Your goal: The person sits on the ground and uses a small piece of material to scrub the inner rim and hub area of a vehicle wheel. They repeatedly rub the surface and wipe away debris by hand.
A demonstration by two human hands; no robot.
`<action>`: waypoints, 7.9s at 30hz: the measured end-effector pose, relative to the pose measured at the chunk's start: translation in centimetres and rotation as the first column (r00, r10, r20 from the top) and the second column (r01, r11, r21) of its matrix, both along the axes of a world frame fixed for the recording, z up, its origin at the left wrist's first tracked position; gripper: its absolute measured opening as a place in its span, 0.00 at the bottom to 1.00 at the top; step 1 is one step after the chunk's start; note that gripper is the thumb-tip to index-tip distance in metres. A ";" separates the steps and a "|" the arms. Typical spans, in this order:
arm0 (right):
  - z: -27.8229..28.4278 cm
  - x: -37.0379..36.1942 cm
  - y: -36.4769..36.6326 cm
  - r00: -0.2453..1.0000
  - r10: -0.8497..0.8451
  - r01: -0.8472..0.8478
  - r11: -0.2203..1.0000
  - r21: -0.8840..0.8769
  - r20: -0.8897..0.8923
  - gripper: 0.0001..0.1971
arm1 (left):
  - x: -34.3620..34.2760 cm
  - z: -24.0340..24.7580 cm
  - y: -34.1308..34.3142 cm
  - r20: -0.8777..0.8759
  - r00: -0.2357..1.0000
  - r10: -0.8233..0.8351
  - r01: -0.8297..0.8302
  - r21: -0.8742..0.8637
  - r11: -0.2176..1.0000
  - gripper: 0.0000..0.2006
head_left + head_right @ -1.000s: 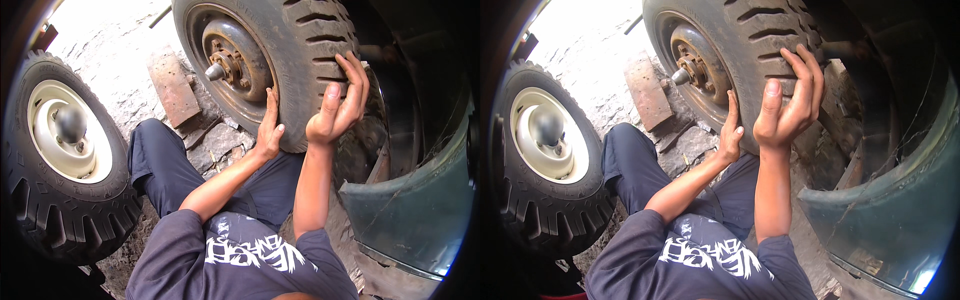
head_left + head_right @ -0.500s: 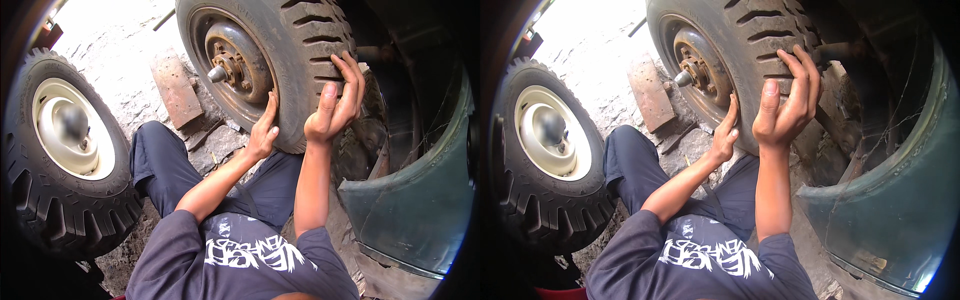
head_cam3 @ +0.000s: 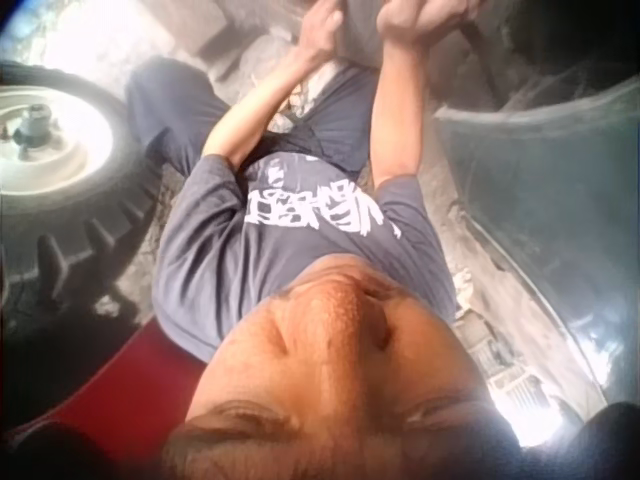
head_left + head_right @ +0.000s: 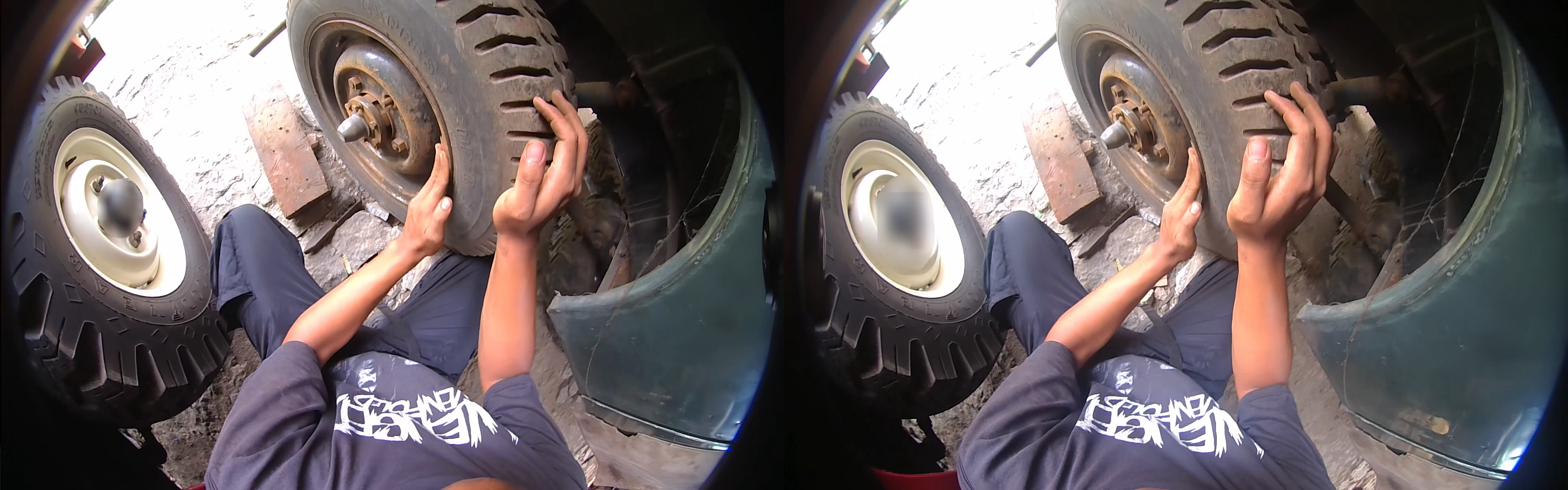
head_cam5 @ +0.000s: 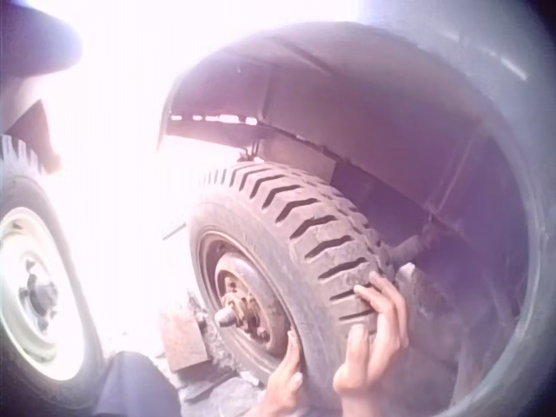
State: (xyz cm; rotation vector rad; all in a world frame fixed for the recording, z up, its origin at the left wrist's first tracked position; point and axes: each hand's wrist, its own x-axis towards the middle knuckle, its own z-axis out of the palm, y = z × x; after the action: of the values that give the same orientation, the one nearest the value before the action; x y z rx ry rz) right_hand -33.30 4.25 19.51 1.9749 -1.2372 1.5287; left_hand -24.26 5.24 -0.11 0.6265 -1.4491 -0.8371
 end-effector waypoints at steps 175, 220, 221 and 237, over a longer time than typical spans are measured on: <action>-0.9 1.6 -0.5 0.928 -0.288 0.291 0.956 -0.024 -0.236 0.30 | -0.1 9.1 -8.5 -0.734 0.495 0.464 0.373 0.663 0.650 0.13; -0.7 1.8 -0.6 0.898 -0.334 0.337 0.941 -0.042 -0.285 0.28 | 4.1 11.7 -12.6 -0.839 0.407 0.362 0.109 0.438 0.892 0.18; -0.6 1.7 -0.6 0.899 -0.333 0.336 0.941 -0.042 -0.283 0.28 | 4.0 11.7 -11.5 -0.852 0.423 0.308 0.251 0.437 0.864 0.19; -0.5 1.0 -0.6 0.902 -0.303 0.299 0.952 -0.060 -0.307 0.27 | 2.4 11.7 -8.8 -0.803 0.479 0.355 0.336 0.541 0.771 0.16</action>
State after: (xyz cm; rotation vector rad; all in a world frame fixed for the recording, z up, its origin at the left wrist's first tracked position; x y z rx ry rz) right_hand -32.33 3.70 19.00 1.8249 -1.3161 1.0244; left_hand -21.82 -3.54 11.57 0.5413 -0.1197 -1.4065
